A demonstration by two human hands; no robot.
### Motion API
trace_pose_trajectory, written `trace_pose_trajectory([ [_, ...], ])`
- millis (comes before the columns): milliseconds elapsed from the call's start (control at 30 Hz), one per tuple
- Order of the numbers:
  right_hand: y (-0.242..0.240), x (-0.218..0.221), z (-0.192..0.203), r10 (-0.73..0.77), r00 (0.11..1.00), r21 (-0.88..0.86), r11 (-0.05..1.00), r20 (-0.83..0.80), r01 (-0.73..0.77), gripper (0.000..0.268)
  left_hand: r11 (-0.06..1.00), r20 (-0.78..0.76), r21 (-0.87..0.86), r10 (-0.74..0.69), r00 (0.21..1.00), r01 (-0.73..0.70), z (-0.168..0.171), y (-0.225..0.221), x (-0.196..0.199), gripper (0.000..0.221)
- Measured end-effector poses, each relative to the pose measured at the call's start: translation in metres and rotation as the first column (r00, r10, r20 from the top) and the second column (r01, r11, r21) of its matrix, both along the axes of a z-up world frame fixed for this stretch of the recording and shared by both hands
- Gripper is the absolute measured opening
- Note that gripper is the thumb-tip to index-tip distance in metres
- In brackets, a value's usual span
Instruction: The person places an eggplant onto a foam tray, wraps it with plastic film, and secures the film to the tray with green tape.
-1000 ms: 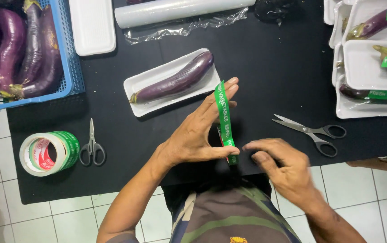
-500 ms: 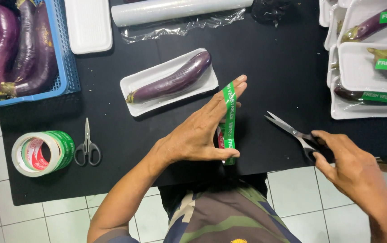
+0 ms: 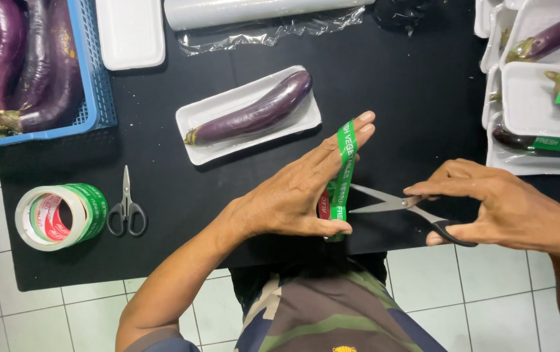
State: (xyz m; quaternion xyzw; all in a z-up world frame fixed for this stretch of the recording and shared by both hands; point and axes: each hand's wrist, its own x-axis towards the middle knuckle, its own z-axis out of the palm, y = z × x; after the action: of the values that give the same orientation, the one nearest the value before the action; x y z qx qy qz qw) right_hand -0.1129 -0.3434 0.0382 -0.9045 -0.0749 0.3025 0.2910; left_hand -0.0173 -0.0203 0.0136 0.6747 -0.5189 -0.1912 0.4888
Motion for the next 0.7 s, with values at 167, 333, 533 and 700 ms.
trace_pose_trajectory([
  [167,0.008,0.013,-0.003,0.137,0.990,0.038,0.990,-0.013,-0.136,0.066,1.000,-0.021,-0.003,-0.013,1.000,0.013,-0.001,0.000,0.002,0.115],
  [333,0.007,0.020,-0.001,0.157,0.986,0.037,0.987,-0.050,-0.156,0.061,1.000,-0.015,0.016,-0.012,1.000,0.012,-0.002,0.000,0.003,0.120],
  [533,0.000,0.023,-0.010,0.165,0.984,0.088,0.984,-0.075,-0.158,0.054,1.000,-0.025,0.003,-0.014,1.000,0.014,-0.004,0.001,0.004,0.114],
  [700,-0.003,0.021,-0.013,0.212,0.976,0.115,0.970,0.042,-0.216,0.057,0.999,-0.039,0.038,-0.021,0.999,0.023,-0.002,0.000,0.004,0.127],
])
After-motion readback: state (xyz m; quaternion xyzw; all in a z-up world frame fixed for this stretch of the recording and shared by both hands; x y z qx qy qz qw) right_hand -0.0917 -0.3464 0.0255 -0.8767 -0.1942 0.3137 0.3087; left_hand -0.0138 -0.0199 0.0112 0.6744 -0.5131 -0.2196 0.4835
